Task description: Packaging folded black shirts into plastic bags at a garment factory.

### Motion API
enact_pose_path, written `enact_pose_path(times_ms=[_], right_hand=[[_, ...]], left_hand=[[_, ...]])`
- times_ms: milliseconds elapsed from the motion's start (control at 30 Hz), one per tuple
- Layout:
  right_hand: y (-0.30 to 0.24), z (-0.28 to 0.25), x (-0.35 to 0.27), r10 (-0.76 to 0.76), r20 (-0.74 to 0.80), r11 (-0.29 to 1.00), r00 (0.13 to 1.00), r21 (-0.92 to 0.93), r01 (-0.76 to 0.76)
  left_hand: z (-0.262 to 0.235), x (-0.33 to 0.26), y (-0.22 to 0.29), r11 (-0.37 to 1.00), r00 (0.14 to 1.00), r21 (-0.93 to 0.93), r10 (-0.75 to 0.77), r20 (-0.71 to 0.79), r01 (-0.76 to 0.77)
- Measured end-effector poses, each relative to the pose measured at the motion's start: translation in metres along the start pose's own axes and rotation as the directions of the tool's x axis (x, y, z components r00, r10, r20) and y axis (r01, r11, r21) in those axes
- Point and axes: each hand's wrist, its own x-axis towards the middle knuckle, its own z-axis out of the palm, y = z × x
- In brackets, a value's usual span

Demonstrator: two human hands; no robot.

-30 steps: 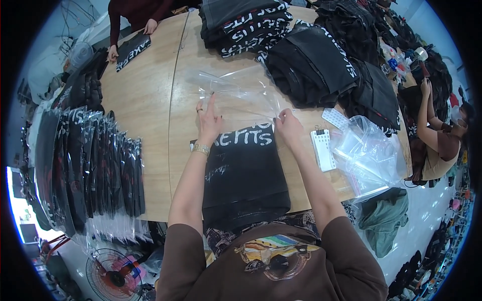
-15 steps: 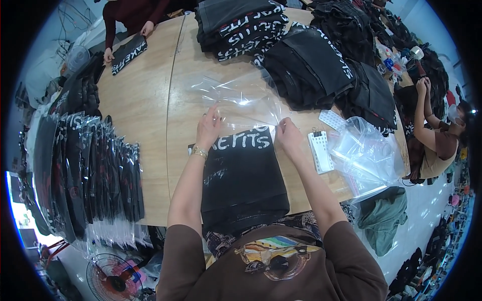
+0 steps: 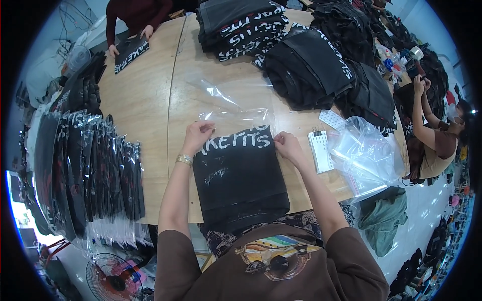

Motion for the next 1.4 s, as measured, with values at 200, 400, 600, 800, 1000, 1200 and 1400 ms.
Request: enact_pose_path(times_ms=[200, 400, 600, 800, 1000, 1200, 1400], right_hand=[[-0.031, -0.02, -0.015, 0.04, 0.07, 0.977, 0.997, -0.213, -0.024], [-0.118, 0.017, -0.004, -0.567, 0.034, 0.761, 0.823, -0.362, 0.539], [-0.148, 0.112, 0.02, -0.615, 0.3, 0.623, 0.729, -0.382, 0.683], [-0.134, 0.115, 0.02, -0.725, 0.202, 0.556, 0.658, -0.392, 0.733], [-0.122, 0.106, 0.01, -0.705, -0.049, 0.687, 0.707, -0.295, 0.664], [-0.12, 0.112, 0.011, -0.628, -0.108, 0.735, 0.771, -0.407, 0.542], [-0.118, 0.118, -0.025, -0.743, -0.079, 0.619, 0.664, -0.457, 0.638]], left_hand=[[-0.023, -0.015, 0.007, 0.973, 0.988, -0.181, -0.132, 0.085, 0.146], [-0.021, -0.02, 0.003, 0.998, 1.0, -0.061, -0.022, -0.018, 0.021], [-0.022, -0.021, 0.006, 0.996, 0.996, 0.089, 0.015, -0.088, -0.007], [-0.028, -0.019, -0.018, 0.997, 0.999, -0.075, -0.033, 0.037, 0.036], [-0.03, -0.027, -0.015, 0.908, 0.994, -0.405, -0.102, 0.038, 0.108], [-0.014, -0.05, -0.018, 0.993, 0.985, -0.117, -0.034, -0.167, 0.015], [0.001, -0.063, -0.009, 0.887, 0.921, -0.461, -0.205, -0.331, 0.032]])
